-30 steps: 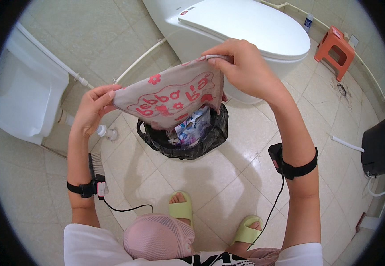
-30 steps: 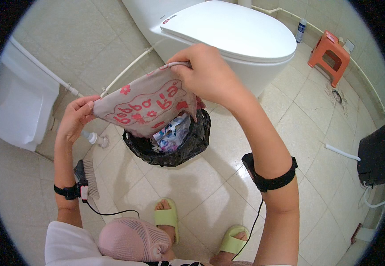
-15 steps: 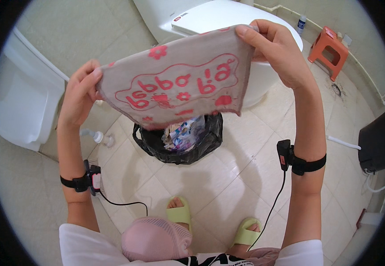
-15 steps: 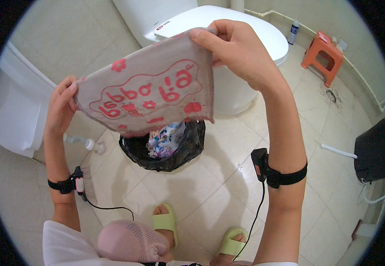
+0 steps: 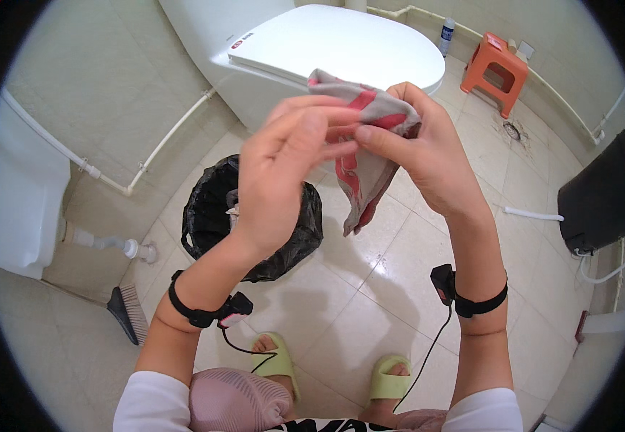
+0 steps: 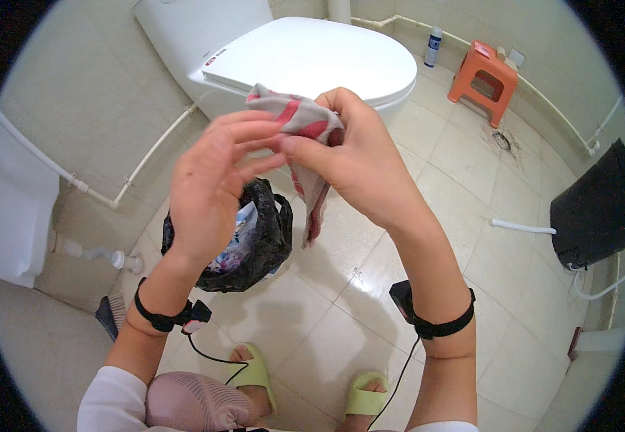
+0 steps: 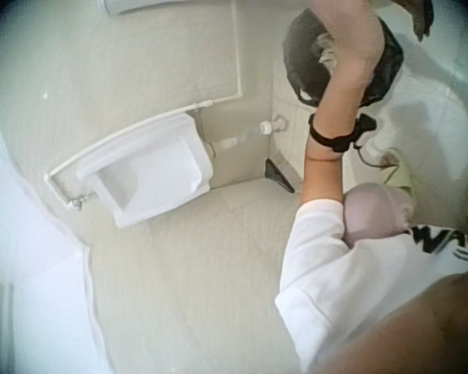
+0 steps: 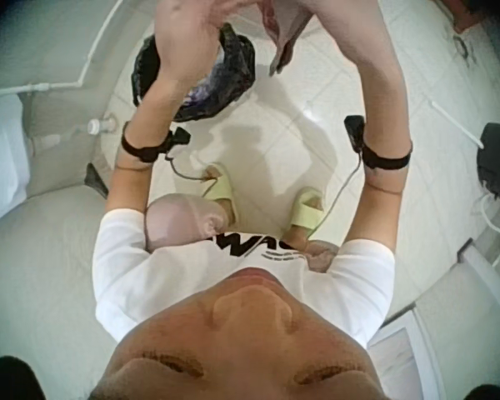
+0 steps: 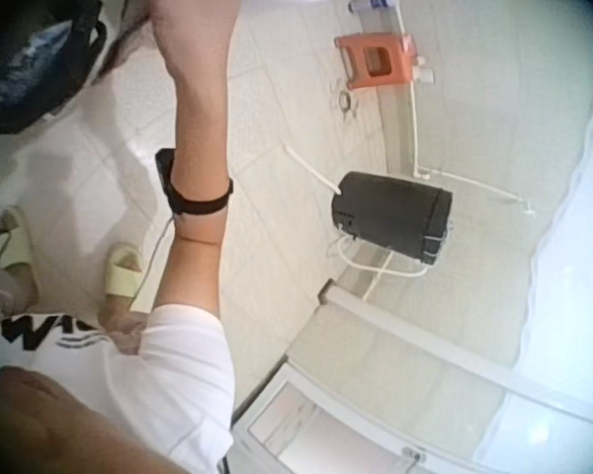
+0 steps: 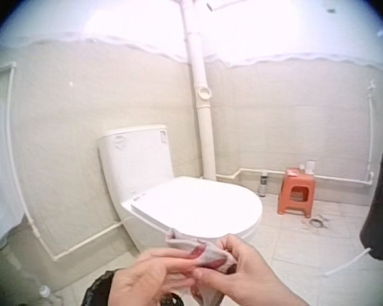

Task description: The person wipes the tiled bathroom floor with a small cloth, moving around the toilet and sink. They repeatedly rub the floor surface, adjust the cloth, and continue wiping different areas.

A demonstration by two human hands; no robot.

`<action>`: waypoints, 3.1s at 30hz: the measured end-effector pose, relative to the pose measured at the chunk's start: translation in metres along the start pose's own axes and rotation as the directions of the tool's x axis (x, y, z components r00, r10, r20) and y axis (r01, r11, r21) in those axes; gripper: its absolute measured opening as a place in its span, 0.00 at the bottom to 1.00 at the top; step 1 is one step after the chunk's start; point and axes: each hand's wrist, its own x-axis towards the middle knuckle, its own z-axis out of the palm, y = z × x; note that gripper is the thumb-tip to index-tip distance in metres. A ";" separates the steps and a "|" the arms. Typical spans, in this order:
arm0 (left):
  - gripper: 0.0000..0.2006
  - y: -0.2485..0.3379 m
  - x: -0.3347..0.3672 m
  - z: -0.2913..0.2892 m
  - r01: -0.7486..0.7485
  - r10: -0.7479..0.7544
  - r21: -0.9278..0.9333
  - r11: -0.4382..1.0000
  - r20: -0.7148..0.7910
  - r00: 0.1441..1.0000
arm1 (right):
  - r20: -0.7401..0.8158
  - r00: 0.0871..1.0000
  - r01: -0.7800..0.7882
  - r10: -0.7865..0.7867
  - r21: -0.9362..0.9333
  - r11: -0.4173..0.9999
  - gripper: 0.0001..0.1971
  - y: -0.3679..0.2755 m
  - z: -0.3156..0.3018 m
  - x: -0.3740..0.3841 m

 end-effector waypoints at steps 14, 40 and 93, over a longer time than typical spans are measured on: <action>0.12 -0.092 -0.036 -0.023 0.629 -0.607 -0.397 0.668 0.199 0.770 | 0.354 0.873 -0.460 0.335 0.827 0.325 0.56 0.115 -0.038 -0.036; 0.19 -0.085 -0.111 -0.106 -0.056 0.159 0.905 0.421 -0.013 0.987 | 0.166 0.783 -0.609 0.599 0.012 0.793 0.11 0.154 -0.015 -0.117; 0.13 -0.153 -0.287 -0.221 0.785 -0.610 -0.219 0.580 -0.755 0.240 | 0.328 0.847 -0.464 0.417 0.077 0.882 0.27 0.247 0.151 -0.151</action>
